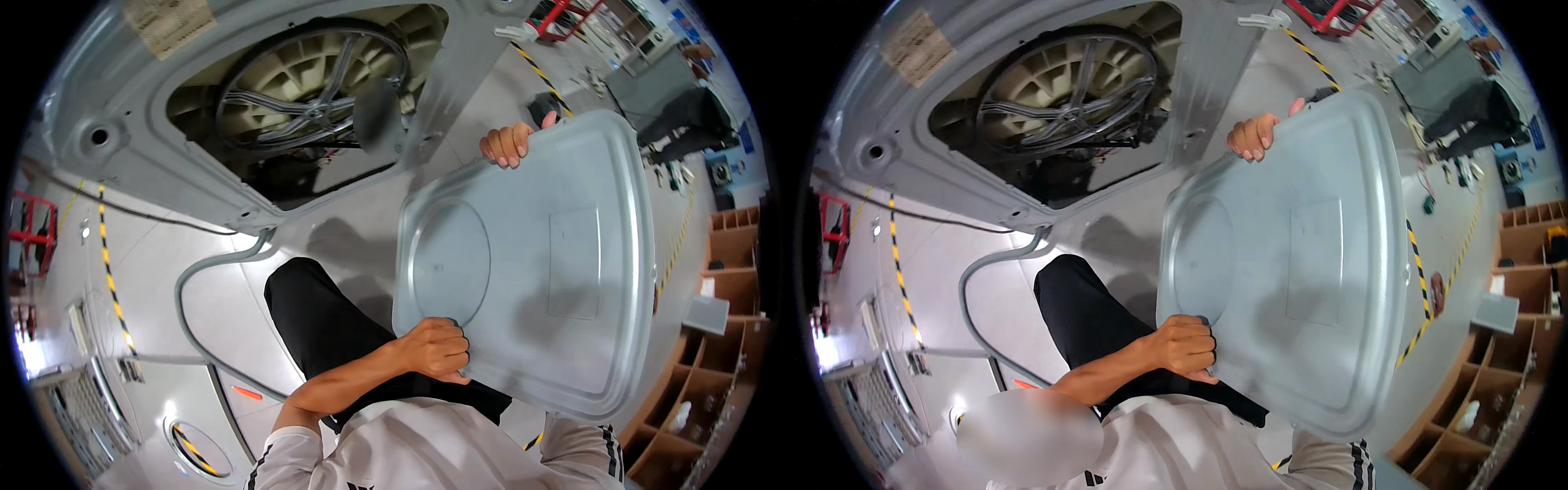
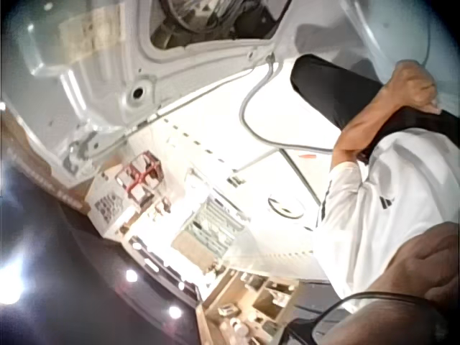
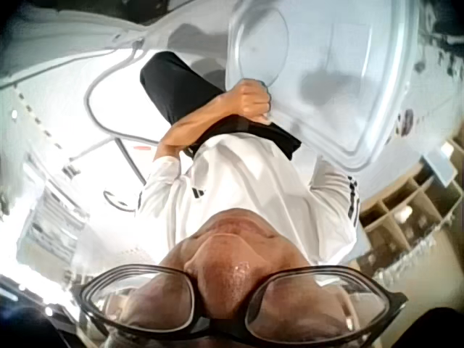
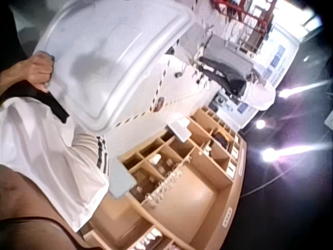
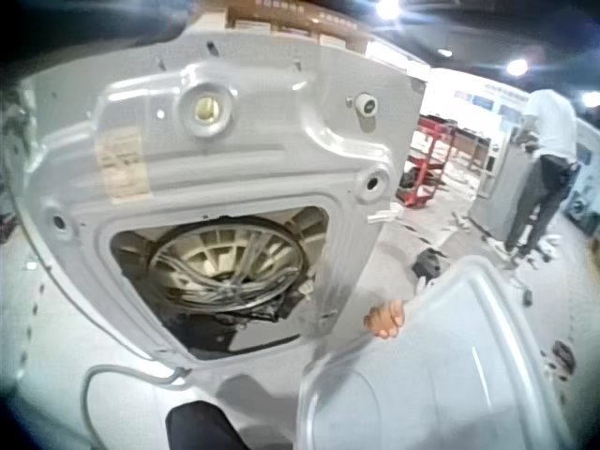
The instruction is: The person aligns and fits a circular access cover onto the rear panel of a washing machine by hand.
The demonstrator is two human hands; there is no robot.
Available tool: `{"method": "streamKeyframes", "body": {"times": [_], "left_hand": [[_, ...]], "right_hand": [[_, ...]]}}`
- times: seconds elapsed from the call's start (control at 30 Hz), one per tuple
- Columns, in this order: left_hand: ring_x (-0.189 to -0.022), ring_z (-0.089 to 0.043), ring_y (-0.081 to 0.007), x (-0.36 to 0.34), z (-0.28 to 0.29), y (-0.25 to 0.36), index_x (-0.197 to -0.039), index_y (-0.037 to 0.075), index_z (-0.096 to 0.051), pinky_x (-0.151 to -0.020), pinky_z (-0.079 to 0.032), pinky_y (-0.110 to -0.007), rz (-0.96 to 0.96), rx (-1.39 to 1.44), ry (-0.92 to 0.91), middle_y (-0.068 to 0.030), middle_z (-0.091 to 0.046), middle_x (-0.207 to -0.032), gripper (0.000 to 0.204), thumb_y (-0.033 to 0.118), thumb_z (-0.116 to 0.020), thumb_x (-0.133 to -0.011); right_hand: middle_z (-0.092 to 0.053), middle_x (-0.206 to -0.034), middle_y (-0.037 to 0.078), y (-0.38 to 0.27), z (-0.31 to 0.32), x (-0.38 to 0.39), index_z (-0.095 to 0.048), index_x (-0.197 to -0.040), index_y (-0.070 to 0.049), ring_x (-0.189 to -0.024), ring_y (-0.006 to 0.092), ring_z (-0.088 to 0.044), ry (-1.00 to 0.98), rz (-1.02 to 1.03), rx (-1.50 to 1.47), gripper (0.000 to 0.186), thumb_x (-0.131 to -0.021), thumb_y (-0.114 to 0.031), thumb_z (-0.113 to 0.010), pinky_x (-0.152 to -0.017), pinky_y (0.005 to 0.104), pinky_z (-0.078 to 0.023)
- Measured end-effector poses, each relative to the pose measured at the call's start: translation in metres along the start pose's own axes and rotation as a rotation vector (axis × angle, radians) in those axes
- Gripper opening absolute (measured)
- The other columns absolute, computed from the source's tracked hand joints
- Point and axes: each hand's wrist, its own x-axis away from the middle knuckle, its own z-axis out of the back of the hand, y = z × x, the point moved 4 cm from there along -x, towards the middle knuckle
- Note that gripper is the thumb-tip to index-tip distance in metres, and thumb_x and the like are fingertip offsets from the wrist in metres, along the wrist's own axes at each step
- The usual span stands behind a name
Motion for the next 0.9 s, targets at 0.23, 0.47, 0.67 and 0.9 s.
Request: {"method": "streamKeyframes", "body": {"times": [0.23,0.47,0.67,0.9], "left_hand": [[-0.042,-0.038,-0.0181,-0.015,0.000,0.006,-0.051,0.009,-0.035,-0.038,-0.033,-0.029,0.160,-0.212,-0.028,-0.0027,-0.031,-0.053,0.041,0.027,-0.070,-0.064],[-0.037,-0.036,-0.0190,-0.003,0.007,0.036,-0.048,0.007,-0.037,-0.035,-0.028,-0.029,0.592,-0.467,0.110,-0.0044,-0.036,-0.046,0.044,0.017,-0.077,-0.063],[-0.042,-0.040,-0.0099,0.059,-0.015,0.061,-0.046,0.002,-0.041,-0.039,-0.029,-0.027,1.368,-0.119,0.634,-0.0011,-0.041,-0.045,0.051,0.027,-0.063,-0.085],[-0.125,-0.036,-0.0221,0.053,-0.009,0.065,-0.137,0.010,-0.029,-0.103,-0.030,-0.038,1.098,0.157,1.221,-0.0062,-0.038,-0.135,0.080,0.070,-0.023,-0.085]], "right_hand": [[-0.052,-0.063,-0.001,-0.015,0.019,0.000,-0.051,-0.071,-0.013,-0.065,0.0141,-0.045,-0.056,0.156,-0.093,0.069,-0.093,-0.055,0.000,-0.069,0.0280,-0.032],[-0.054,-0.066,0.002,-0.034,0.048,0.047,-0.055,-0.074,-0.012,-0.065,0.0164,-0.044,0.027,0.328,-0.093,0.075,-0.091,-0.057,0.004,-0.067,0.0293,-0.030],[-0.058,-0.084,0.006,0.004,0.083,0.085,-0.058,-0.084,-0.012,-0.082,0.0197,-0.051,-0.031,0.527,-0.326,0.066,-0.093,-0.053,-0.008,-0.079,0.0351,-0.037],[-0.057,-0.093,0.008,0.080,0.097,0.100,-0.058,-0.089,-0.011,-0.092,0.0220,-0.049,0.340,0.397,-0.532,0.055,-0.093,-0.050,-0.019,-0.084,0.0377,-0.038]]}}
